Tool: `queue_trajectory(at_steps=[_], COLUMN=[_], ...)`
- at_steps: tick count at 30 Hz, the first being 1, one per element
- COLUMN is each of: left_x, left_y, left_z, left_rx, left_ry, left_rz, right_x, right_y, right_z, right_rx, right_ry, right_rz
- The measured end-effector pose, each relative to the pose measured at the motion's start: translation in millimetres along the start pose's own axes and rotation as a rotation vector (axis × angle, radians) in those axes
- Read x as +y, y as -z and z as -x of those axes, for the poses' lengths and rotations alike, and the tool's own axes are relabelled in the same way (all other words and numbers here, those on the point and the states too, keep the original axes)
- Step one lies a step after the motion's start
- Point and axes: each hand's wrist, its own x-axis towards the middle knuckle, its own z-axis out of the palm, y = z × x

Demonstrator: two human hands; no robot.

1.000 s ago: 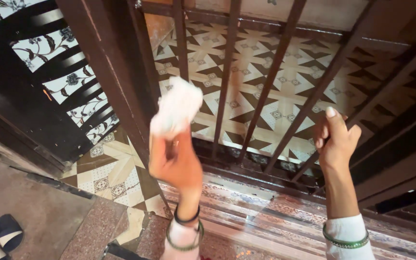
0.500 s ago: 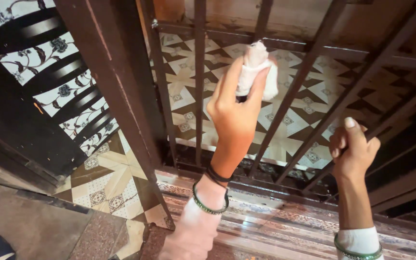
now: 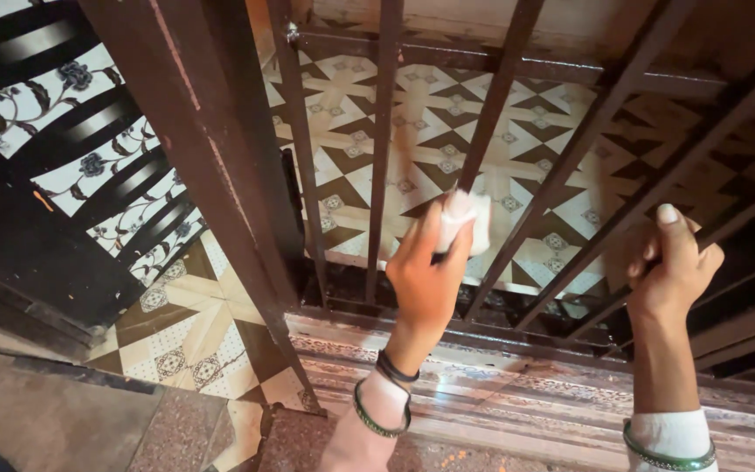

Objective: The person wipes the horizontal and vertical bars of a dark metal security grille with a white cloth. They systematically clean the lower section of the grille, moving the cloth back and forth along the bars to remove dust or grime.

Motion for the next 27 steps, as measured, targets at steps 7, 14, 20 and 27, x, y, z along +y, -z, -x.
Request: queue_trajectory(at_steps=[7,14,20,27], left_x=[-34.5,-59.8,-59.0,-42.8], left_y=[7.9,21.8,46.7,95.7], left_z=[49.9,89.2,98.2,68.1], left_rx=[-0.035,-0.099,-0.182,-0.041], left_ry=[0.083,0.19,0.129,0.395], left_rz=[-0.036,-0.039,0.037,0.286], right_x=[1.4,0.1,1.7,7.7], right_y=[-1.4,-3.2,-1.6,4.0], right_z=[2.1,3.3,2.6,-1.8], right_rx=[0.096,0.056,0.044,0.065], right_ry=[0.017,0.098,0.108,0.106], right_rz=[0.11,0.111,0.117,0.122])
